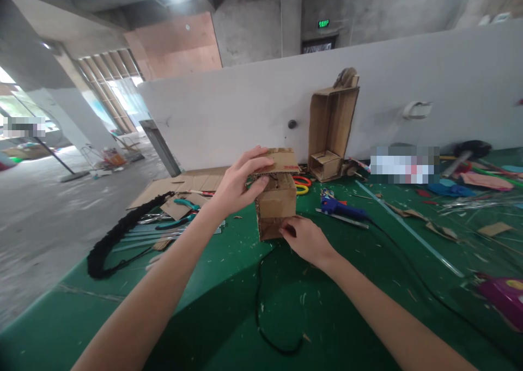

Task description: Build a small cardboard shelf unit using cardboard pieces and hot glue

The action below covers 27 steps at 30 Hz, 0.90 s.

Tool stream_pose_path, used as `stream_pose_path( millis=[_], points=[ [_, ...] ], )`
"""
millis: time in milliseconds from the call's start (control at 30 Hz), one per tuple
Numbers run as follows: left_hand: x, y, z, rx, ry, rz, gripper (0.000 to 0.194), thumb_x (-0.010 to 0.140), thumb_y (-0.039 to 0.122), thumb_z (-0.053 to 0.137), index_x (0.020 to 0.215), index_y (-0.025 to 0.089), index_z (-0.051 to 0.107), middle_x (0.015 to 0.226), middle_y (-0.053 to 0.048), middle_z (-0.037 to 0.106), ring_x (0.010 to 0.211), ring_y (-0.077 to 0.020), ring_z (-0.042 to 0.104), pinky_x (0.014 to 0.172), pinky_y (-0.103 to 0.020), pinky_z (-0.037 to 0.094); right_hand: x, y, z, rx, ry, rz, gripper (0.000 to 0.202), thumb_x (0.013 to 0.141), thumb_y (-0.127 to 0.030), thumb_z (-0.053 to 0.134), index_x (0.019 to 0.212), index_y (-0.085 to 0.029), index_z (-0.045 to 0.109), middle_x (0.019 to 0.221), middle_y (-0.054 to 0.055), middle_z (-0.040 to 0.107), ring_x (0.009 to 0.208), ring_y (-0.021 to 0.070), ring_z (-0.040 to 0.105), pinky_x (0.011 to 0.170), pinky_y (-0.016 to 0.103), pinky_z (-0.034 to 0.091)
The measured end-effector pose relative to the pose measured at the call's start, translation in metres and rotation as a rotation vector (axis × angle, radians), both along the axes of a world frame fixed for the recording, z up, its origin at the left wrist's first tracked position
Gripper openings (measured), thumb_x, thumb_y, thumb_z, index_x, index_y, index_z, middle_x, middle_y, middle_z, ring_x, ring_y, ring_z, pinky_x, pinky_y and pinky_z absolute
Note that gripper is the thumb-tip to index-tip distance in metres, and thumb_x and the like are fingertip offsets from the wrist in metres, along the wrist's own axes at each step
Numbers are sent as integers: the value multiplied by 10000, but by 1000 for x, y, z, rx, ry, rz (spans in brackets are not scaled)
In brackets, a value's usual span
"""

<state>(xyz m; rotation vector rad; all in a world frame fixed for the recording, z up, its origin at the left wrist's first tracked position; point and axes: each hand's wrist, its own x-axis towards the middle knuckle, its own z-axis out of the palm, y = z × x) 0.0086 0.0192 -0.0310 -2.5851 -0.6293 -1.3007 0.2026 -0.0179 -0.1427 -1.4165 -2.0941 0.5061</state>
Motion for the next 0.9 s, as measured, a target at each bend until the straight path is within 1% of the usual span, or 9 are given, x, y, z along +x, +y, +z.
stream_pose_path(
  millis=[133, 233, 333, 400, 533, 667, 767, 833, 900],
  points=[
    [0, 0, 1, -10, -9, -13, 269, 926, 258, 478, 1186, 212, 533, 1353, -152, 495, 1329, -258, 443, 1059, -449, 433, -2, -2, 0, 7, 6, -12, 163, 858, -261, 472, 820, -204, 620, 895, 71, 667, 807, 215, 615, 730, 337, 445],
    [-3, 2, 0, -30, -37, -42, 268, 929, 252, 476, 1184, 198, 536, 1349, -162, 499, 1331, -256, 439, 1071, -449, 420, -1, -4, 3, 19, 17, -7, 145, 839, -302, 521, 868, -191, 611, 897, 82, 655, 787, 216, 615, 706, 343, 459],
    [-6, 5, -1, -51, -69, -61, 270, 926, 244, 485, 1187, 197, 535, 1348, -155, 505, 1331, -247, 438, 1087, -451, 400, 1, -3, 8, 20, 75, 10, 258, 805, -346, 579, 991, -167, 582, 922, 98, 664, 749, 219, 620, 679, 355, 484],
    [-6, 6, -2, -53, -77, -67, 273, 921, 239, 494, 1188, 200, 536, 1344, -149, 510, 1328, -245, 442, 1087, -450, 399, 4, -2, 9, 0, 131, 25, 272, 822, -331, 556, 1029, -157, 578, 957, 111, 684, 787, 233, 643, 713, 373, 501],
    [-6, 7, -3, -45, -79, -78, 276, 918, 234, 499, 1192, 218, 532, 1340, -136, 514, 1328, -243, 442, 1076, -453, 409, 5, 2, 5, -42, 194, 62, 219, 867, -276, 485, 1000, -171, 624, 1022, 110, 715, 953, 267, 666, 851, 413, 498],
    [-5, 6, -3, -48, -84, -79, 272, 921, 237, 492, 1189, 218, 531, 1336, -139, 513, 1327, -244, 442, 1079, -462, 405, 7, 4, 0, -100, 255, 69, 219, 840, -284, 547, 1015, -180, 629, 1009, 92, 730, 942, 269, 683, 860, 420, 518],
    [-5, 5, -2, -51, -85, -71, 267, 924, 240, 485, 1186, 222, 530, 1339, -136, 511, 1327, -242, 442, 1081, -468, 403, 13, 7, -5, -122, 286, 80, 229, 809, -266, 586, 1025, -192, 601, 1015, 85, 724, 932, 259, 687, 855, 414, 531],
    [-5, 5, -2, -51, -84, -69, 264, 925, 240, 484, 1183, 216, 532, 1335, -140, 513, 1325, -242, 443, 1081, -468, 404, 18, 10, -8, -126, 306, 75, 289, 776, -256, 626, 1050, -194, 560, 1023, 85, 713, 916, 251, 689, 832, 402, 544],
    [-5, 5, -2, -49, -85, -71, 263, 924, 240, 486, 1181, 217, 532, 1330, -138, 517, 1321, -242, 447, 1077, -470, 409, 22, 11, -9, -110, 327, 85, 417, 741, -246, 663, 1125, -191, 512, 1039, 85, 701, 894, 241, 691, 799, 390, 557]
  ],
)
